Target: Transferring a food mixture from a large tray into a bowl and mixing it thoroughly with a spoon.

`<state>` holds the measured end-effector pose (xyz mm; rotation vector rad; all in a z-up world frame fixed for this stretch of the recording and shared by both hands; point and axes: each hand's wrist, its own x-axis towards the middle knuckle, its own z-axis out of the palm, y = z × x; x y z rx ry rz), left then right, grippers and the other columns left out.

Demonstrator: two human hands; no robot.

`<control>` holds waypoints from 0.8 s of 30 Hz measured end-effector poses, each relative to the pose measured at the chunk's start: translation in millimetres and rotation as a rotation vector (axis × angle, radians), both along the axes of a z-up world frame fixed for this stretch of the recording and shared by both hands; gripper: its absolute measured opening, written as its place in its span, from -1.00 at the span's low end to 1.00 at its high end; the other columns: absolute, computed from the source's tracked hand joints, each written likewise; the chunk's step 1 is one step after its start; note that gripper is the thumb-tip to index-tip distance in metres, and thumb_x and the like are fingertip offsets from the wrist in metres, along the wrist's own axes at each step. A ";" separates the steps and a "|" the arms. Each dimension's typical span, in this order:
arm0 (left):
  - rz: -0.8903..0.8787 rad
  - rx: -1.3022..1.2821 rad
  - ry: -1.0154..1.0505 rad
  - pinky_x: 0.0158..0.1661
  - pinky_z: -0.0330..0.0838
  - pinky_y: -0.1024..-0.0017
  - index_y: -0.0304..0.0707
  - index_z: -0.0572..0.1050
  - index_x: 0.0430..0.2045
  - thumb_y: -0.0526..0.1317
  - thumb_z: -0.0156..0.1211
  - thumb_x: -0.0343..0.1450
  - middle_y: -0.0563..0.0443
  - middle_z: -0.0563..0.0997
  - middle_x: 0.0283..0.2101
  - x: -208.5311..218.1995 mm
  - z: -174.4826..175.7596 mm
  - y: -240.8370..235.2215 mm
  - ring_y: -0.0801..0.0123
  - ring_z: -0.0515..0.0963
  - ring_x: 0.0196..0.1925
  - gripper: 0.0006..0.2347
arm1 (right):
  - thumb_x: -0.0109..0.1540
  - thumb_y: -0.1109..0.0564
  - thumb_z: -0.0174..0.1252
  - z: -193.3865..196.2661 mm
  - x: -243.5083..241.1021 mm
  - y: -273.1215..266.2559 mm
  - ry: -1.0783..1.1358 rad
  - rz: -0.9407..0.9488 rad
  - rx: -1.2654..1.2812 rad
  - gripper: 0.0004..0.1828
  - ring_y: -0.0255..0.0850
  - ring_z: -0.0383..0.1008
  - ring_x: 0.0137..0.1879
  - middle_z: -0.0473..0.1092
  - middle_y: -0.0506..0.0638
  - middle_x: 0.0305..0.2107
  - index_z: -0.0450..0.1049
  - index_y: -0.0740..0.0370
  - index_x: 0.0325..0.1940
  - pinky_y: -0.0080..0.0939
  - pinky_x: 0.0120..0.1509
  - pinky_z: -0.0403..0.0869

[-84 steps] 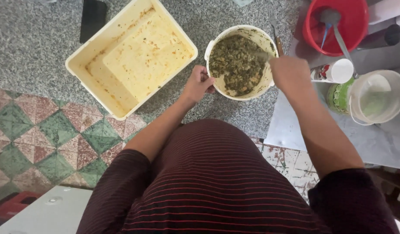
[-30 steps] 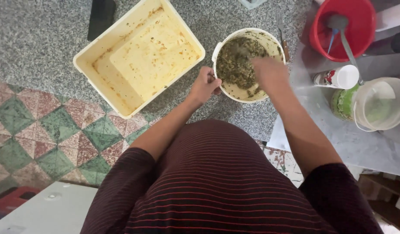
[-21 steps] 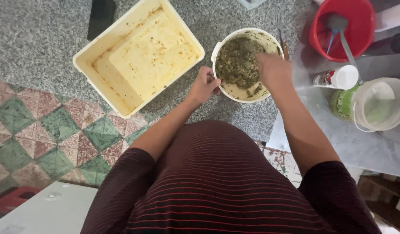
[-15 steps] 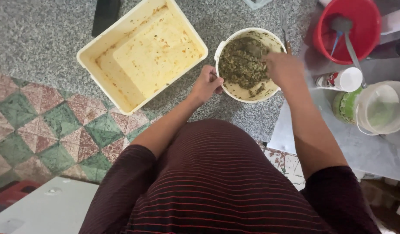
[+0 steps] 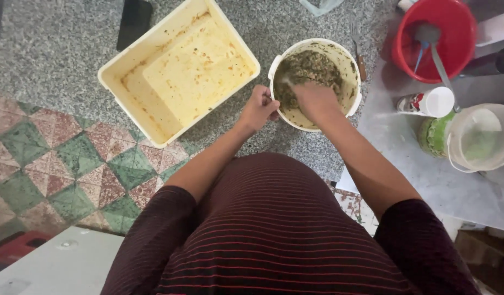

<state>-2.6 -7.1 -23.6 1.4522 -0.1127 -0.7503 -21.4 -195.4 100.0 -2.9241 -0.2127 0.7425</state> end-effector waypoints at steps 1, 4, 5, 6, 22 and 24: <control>0.002 0.002 -0.001 -0.19 0.67 0.12 -0.51 0.17 0.05 -0.21 0.13 0.52 -0.34 0.57 -0.27 0.1 5.4 1.7 0.06 0.71 -0.27 -0.63 | 0.40 0.08 -0.11 -0.1 2.9 -3.3 -0.001 0.002 0.002 -0.71 0.10 0.60 -0.20 0.49 0.17 -0.31 0.57 0.07 -0.07 0.14 -0.16 0.55; -0.017 0.037 -0.013 -0.21 0.65 0.15 -0.52 0.18 0.06 -0.20 0.11 0.53 -0.31 0.58 -0.27 -1.4 17.3 3.5 0.09 0.71 -0.27 -0.64 | 0.41 0.08 -0.08 7.2 13.3 -17.8 0.084 -0.011 -0.079 -0.73 0.02 0.56 -0.34 0.51 0.09 -0.39 0.57 0.05 -0.13 0.05 -0.18 0.54; -0.020 0.045 -0.015 -0.21 0.65 0.15 -0.51 0.18 0.06 -0.21 0.10 0.53 -0.31 0.57 -0.27 -2.4 19.2 5.2 0.10 0.71 -0.28 -0.64 | 0.43 0.07 -0.11 14.4 17.5 -23.1 0.032 0.012 -0.106 -0.73 0.02 0.57 -0.33 0.48 0.07 -0.36 0.54 -0.07 0.03 0.09 -0.21 0.53; -0.028 0.049 -0.023 -0.20 0.65 0.16 -0.51 0.17 0.05 -0.21 0.10 0.53 -0.31 0.57 -0.28 1.0 21.9 4.3 0.12 0.70 -0.29 -0.65 | 0.46 0.06 -0.13 23.2 24.3 -30.7 -0.026 0.030 -0.136 -0.66 0.01 0.58 -0.31 0.44 0.05 -0.32 0.51 -0.20 0.20 0.13 -0.23 0.53; -0.024 0.049 -0.048 -0.26 0.60 0.21 -0.49 0.20 0.02 -0.25 0.05 0.54 -0.23 0.59 -0.31 -0.5 28.6 6.1 0.21 0.70 -0.34 -0.71 | 0.45 0.04 -0.04 -60.1 39.8 -81.4 0.046 -0.263 -0.004 -0.67 0.11 0.58 0.05 0.55 0.18 -0.10 0.50 0.05 0.25 0.25 0.08 0.52; -0.027 0.071 -0.060 -0.25 0.58 0.21 -0.51 0.19 0.06 -0.23 0.07 0.53 -0.25 0.60 -0.29 2.8 27.7 0.7 0.18 0.71 -0.33 -0.67 | 0.49 0.05 -0.10 -44.0 43.6 -76.0 0.024 -0.275 0.097 -0.66 0.15 0.56 0.06 0.52 0.17 -0.08 0.48 0.12 0.26 0.25 0.07 0.50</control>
